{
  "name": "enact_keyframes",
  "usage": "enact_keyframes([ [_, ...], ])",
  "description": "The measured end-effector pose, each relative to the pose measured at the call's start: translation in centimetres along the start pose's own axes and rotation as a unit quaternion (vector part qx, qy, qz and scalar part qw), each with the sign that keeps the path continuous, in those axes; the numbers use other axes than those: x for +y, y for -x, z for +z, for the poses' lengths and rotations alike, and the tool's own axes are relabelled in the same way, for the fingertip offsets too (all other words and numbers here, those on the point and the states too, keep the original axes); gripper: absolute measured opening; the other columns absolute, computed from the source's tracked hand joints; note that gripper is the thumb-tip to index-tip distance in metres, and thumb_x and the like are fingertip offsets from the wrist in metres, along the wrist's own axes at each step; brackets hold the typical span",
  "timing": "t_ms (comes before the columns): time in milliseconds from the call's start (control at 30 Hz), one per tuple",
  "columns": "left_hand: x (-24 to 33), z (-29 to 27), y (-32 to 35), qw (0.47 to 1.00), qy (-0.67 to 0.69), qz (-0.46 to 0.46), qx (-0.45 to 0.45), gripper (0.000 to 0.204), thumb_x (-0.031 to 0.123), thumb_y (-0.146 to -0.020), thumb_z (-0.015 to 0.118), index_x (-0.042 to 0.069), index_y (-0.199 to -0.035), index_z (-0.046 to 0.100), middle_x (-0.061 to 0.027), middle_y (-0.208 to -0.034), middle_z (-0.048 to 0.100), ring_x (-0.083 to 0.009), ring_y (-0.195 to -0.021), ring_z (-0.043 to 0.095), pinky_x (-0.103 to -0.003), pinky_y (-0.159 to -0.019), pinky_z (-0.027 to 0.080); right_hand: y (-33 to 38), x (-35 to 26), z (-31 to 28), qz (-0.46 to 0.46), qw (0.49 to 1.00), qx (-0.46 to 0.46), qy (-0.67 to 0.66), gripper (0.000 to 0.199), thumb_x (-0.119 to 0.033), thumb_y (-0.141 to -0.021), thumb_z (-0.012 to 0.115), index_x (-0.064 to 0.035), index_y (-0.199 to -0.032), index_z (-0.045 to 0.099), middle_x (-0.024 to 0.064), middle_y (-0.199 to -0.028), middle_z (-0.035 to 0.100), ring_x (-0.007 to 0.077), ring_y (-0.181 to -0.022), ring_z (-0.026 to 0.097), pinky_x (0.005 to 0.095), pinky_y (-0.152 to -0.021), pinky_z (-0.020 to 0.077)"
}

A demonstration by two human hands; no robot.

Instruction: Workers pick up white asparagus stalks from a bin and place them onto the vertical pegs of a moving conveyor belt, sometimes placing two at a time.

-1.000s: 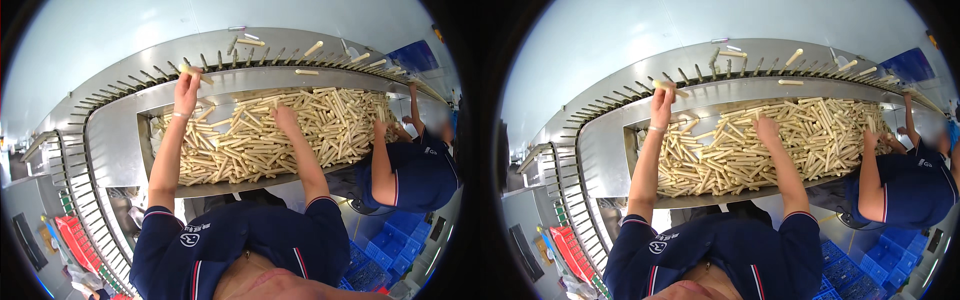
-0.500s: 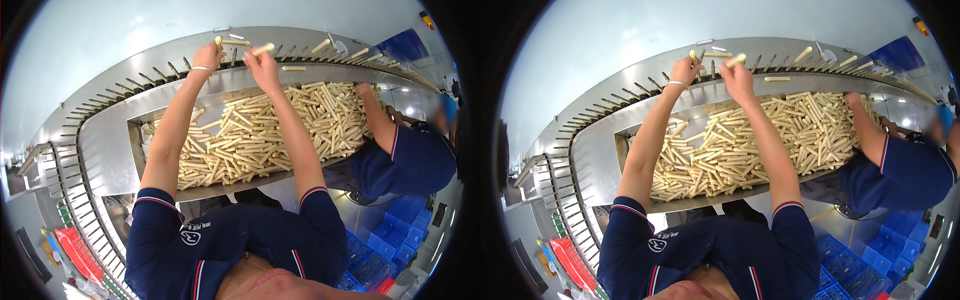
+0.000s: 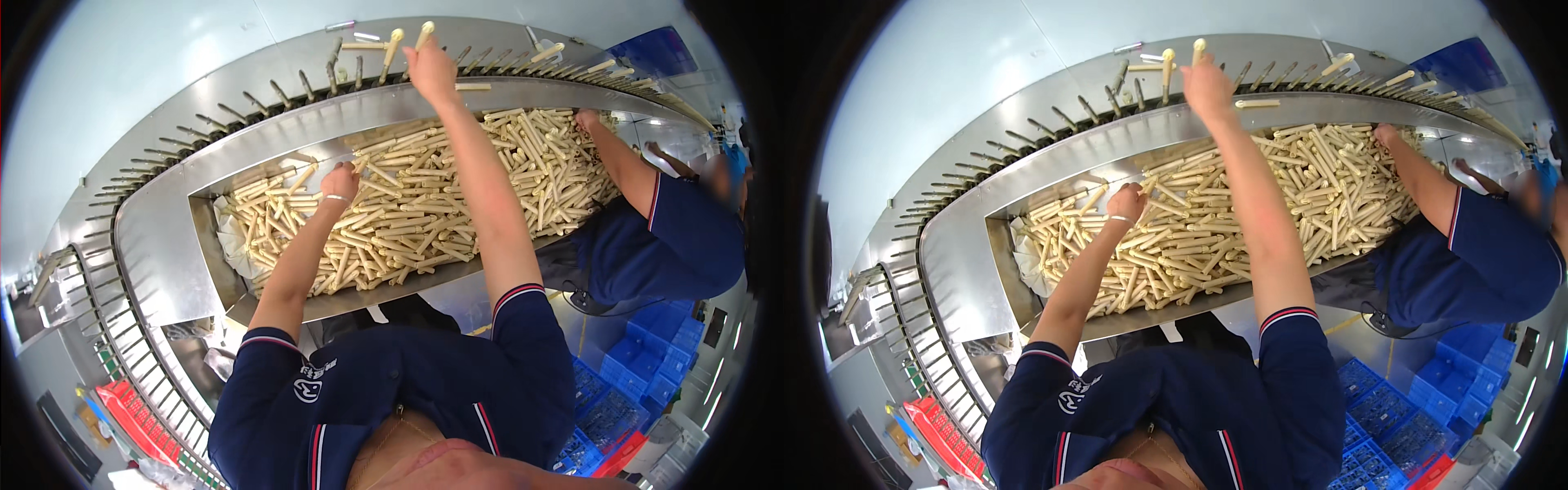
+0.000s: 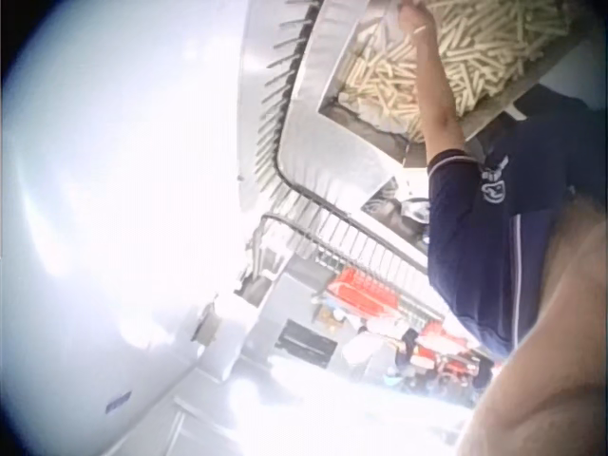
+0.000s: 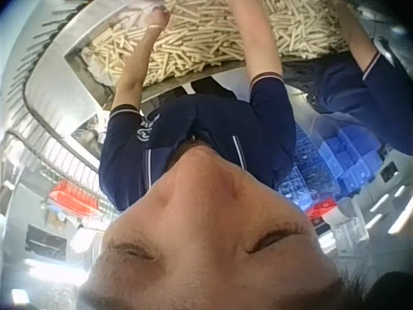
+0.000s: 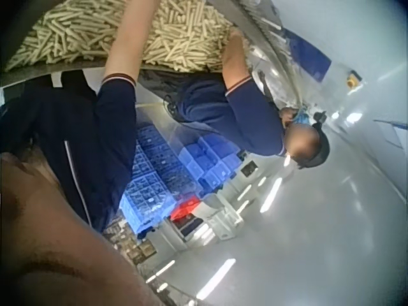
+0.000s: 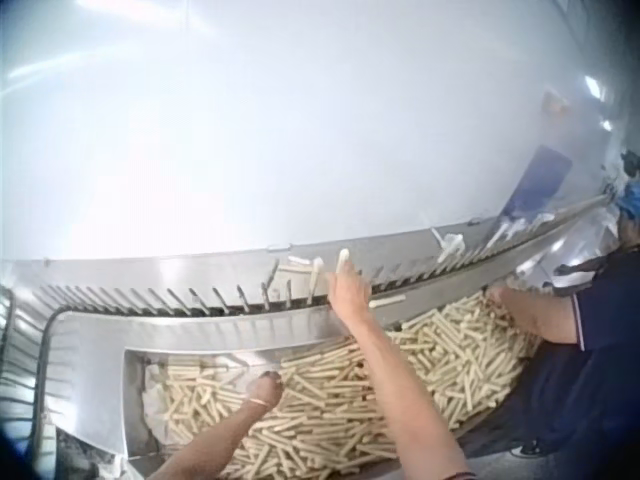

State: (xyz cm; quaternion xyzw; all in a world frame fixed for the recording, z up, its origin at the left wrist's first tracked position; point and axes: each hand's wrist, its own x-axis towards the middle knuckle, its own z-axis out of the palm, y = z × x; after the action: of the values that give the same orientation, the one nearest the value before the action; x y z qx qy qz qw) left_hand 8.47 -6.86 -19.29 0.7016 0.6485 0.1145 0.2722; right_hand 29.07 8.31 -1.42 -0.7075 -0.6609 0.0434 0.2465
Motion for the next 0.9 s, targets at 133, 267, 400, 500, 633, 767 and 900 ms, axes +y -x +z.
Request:
enact_keyframes([
  [133,-2.8,1.4,-2.2,0.991,-0.091,-0.040,-0.094,0.023,0.025,-0.082,0.060,0.013,-0.101,0.064,-0.0128,-0.100,0.063,-0.0356,-0.090,0.061,-0.043,-0.078,0.049,3.0,-1.4,-0.2,0.046,0.999,-0.026,-0.004,0.041,-0.038,-0.091,0.053,0.0000,-0.106,0.049,0.0162,-0.074,0.065,0.0362,-0.071,0.064,0.0463,-0.064,0.0473],
  [267,-2.5,-1.7,-1.6,0.985,-0.101,-0.034,-0.136,0.027,0.024,-0.083,0.058,0.010,-0.106,0.060,-0.0159,-0.097,0.063,-0.0362,-0.092,0.061,-0.044,-0.077,0.049,10.2,0.1,6.1,-0.109,0.969,-0.222,-0.010,0.023,-0.028,-0.089,0.053,-0.0091,-0.103,0.056,0.0120,-0.092,0.062,0.0305,-0.092,0.061,0.0405,-0.072,0.0482],
  [400,-4.1,-3.3,1.6,0.994,0.059,-0.026,-0.086,0.034,0.019,-0.086,0.057,0.001,-0.115,0.050,-0.0140,-0.091,0.065,-0.0280,-0.082,0.064,-0.041,-0.069,0.049,15.7,2.7,11.7,-0.406,0.856,-0.283,0.151,0.021,-0.015,-0.085,0.052,-0.0156,-0.105,0.058,0.0107,-0.111,0.055,0.0273,-0.107,0.053,0.0366,-0.082,0.0489],
  [500,-2.0,-8.0,3.1,0.881,0.457,-0.015,-0.122,0.028,0.012,-0.091,0.055,0.003,-0.118,0.051,0.0016,-0.087,0.058,-0.0079,-0.065,0.050,-0.023,-0.059,0.044,16.5,4.4,11.5,-0.406,0.842,-0.341,0.102,0.026,-0.010,-0.082,0.051,-0.0157,-0.107,0.059,0.0076,-0.115,0.054,0.0256,-0.108,0.053,0.0365,-0.086,0.0490],
  [633,1.6,-16.4,1.2,0.841,0.527,0.068,0.102,0.022,0.012,-0.091,0.057,0.003,-0.111,0.051,-0.0045,-0.095,0.063,-0.0094,-0.074,0.059,-0.023,-0.060,0.049,16.4,4.4,10.1,-0.517,0.766,-0.329,0.192,0.024,-0.011,-0.082,0.054,-0.0163,-0.105,0.059,0.0057,-0.112,0.055,0.0214,-0.108,0.053,0.0350,-0.086,0.0485],
  [767,3.8,-21.9,-3.0,0.833,0.488,0.109,0.236,0.018,0.009,-0.088,0.062,0.001,-0.102,0.053,-0.0065,-0.096,0.065,-0.0111,-0.077,0.062,-0.024,-0.061,0.051,17.6,3.8,9.1,-0.563,0.738,-0.315,0.199,0.019,-0.011,-0.083,0.054,-0.0166,-0.100,0.060,0.0036,-0.103,0.057,0.0193,-0.105,0.055,0.0320,-0.084,0.0479],
  [900,5.5,-23.4,-7.4,0.905,0.335,0.104,0.240,0.023,0.013,-0.082,0.068,0.002,-0.098,0.056,-0.0100,-0.081,0.067,-0.0166,-0.073,0.067,-0.029,-0.061,0.052,16.6,3.9,6.6,-0.573,0.728,-0.297,0.231,0.015,-0.013,-0.083,0.055,-0.0141,-0.097,0.061,0.0014,-0.095,0.059,0.0189,-0.098,0.058,0.0308,-0.079,0.0484],
])
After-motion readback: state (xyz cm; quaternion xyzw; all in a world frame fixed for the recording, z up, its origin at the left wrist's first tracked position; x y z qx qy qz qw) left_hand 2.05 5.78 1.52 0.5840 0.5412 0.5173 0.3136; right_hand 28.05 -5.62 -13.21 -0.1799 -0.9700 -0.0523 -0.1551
